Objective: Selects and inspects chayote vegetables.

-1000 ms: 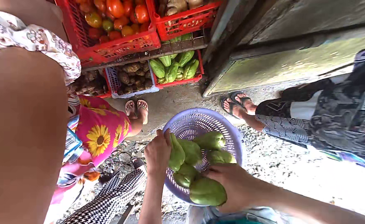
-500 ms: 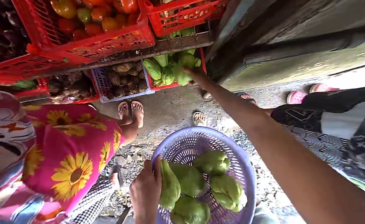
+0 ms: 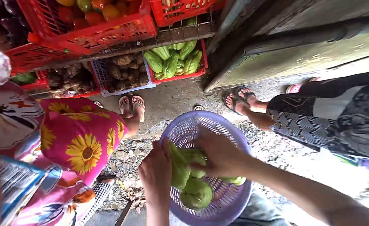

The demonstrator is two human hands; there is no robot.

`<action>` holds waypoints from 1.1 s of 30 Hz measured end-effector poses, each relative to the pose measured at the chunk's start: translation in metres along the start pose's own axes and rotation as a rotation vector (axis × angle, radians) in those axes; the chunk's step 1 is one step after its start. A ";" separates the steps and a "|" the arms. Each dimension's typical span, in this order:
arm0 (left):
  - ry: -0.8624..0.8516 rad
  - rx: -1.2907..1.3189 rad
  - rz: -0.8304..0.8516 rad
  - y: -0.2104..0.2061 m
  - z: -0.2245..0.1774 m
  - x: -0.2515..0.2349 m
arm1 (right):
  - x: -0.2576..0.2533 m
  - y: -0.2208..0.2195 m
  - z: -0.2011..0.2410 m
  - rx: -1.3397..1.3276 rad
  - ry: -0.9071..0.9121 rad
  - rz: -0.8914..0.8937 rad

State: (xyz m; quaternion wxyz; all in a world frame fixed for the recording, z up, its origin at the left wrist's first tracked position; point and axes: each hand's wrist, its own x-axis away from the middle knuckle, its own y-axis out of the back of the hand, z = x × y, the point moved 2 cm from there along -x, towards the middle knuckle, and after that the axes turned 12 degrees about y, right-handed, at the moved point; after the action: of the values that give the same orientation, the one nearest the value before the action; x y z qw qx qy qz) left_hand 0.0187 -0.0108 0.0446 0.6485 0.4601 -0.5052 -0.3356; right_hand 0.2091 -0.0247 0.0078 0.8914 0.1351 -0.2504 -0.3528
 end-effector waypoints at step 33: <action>-0.078 0.041 -0.098 -0.002 -0.003 -0.022 | -0.066 -0.001 -0.049 -0.021 0.167 -0.105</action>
State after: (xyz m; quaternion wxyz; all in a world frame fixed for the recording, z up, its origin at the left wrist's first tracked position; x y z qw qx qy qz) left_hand 0.0156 0.0091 0.0354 0.6016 0.4840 -0.5137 -0.3741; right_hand 0.1936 0.0233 -0.0569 0.8908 0.1677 -0.1642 -0.3890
